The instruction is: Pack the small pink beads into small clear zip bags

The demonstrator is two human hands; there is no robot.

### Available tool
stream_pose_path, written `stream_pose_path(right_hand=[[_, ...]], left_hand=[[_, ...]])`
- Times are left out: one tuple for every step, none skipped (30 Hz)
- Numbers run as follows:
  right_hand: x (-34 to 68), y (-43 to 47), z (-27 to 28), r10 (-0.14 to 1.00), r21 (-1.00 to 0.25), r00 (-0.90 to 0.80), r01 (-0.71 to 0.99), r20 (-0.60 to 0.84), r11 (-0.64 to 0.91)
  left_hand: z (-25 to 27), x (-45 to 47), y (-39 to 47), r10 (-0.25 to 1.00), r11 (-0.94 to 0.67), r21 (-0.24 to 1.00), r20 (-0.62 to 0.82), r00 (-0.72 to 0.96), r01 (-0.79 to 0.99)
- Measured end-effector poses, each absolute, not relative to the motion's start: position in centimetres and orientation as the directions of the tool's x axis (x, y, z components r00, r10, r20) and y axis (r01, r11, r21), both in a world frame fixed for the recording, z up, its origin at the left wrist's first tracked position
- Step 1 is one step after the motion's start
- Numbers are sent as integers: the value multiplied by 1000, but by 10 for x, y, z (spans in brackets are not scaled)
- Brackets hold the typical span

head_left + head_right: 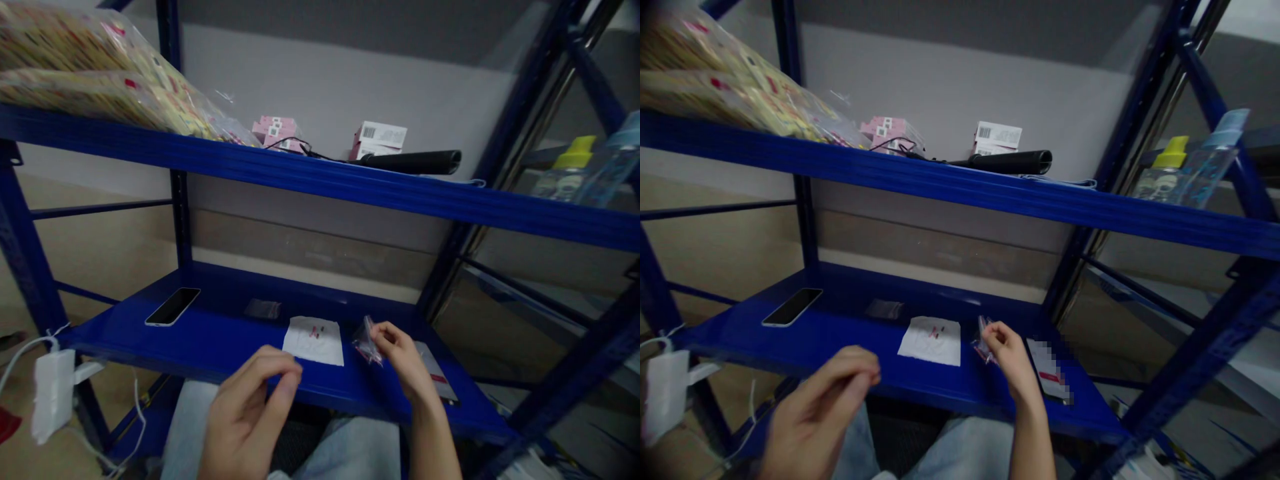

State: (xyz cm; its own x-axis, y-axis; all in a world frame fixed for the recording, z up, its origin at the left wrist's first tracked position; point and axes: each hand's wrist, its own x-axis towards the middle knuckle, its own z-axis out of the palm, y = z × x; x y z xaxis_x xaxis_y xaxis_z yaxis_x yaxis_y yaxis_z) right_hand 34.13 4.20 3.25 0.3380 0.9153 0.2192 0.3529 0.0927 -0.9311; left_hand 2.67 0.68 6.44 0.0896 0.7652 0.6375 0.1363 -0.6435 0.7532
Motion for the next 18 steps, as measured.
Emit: stream_pose_path(right_hand=[[318, 36, 32, 910, -947, 338, 290, 239, 141], [295, 32, 31, 906, -954, 336, 235, 259, 186], [274, 29, 29, 902, -958, 336, 183, 271, 220], [254, 27, 25, 900, -958, 331, 132, 283, 253], [237, 26, 22, 902, -958, 324, 83, 287, 275], [223, 25, 19, 904, -957, 317, 39, 286, 289], [212, 26, 16, 907, -955, 310, 5, 284, 297], [205, 26, 13, 913, -954, 296, -19, 280, 299], [200, 28, 11, 921, -955, 277, -34, 275, 295], [197, 29, 9, 929, -957, 252, -40, 270, 289], [196, 30, 8, 938, -959, 223, -40, 265, 281], [196, 32, 7, 946, -962, 196, -35, 260, 271], [197, 33, 6, 951, -965, 178, -25, 253, 261], [198, 34, 5, 955, -968, 168, -8, 246, 250], [199, 36, 4, 957, -971, 164, 13, 238, 239], [201, 36, 3, 960, -973, 160, 36, 229, 226], [202, 37, 1, 963, -975, 155, 58, 221, 214], [203, 38, 0, 966, -976, 146, 78, 214, 205]], left_hand=[[64, 39, 13, 777, -628, 766, 608, 165, 136], [61, 52, 20, 780, -616, 775, 574, 249, 144], [57, 63, 27, 783, -604, 783, 549, 291, 147], [50, 72, 33, 792, -586, 798, 526, 310, 142], [43, 79, 39, 804, -564, 816, 506, 313, 127], [35, 83, 44, 820, -532, 841, 483, 307, 99], [27, 84, 49, 838, -496, 866, 457, 299, 66], [19, 83, 52, 855, -456, 890, 428, 291, 30], [13, 80, 55, 872, -414, 910, 398, 286, -4], [8, 77, 58, 885, -377, 926, 370, 282, -33], [4, 74, 59, 895, -346, 937, 347, 280, -52], [1, 71, 61, 902, -324, 944, 329, 279, -65], [0, 69, 62, 907, -309, 948, 317, 278, -71], [-1, 67, 63, 910, -303, 950, 310, 276, -71], [-2, 67, 63, 911, -302, 951, 308, 274, -65], [-2, 67, 63, 911, -306, 950, 310, 272, -56], [-2, 68, 63, 910, -314, 948, 314, 270, -44], [-3, 68, 63, 907, -330, 944, 324, 269, -24]])
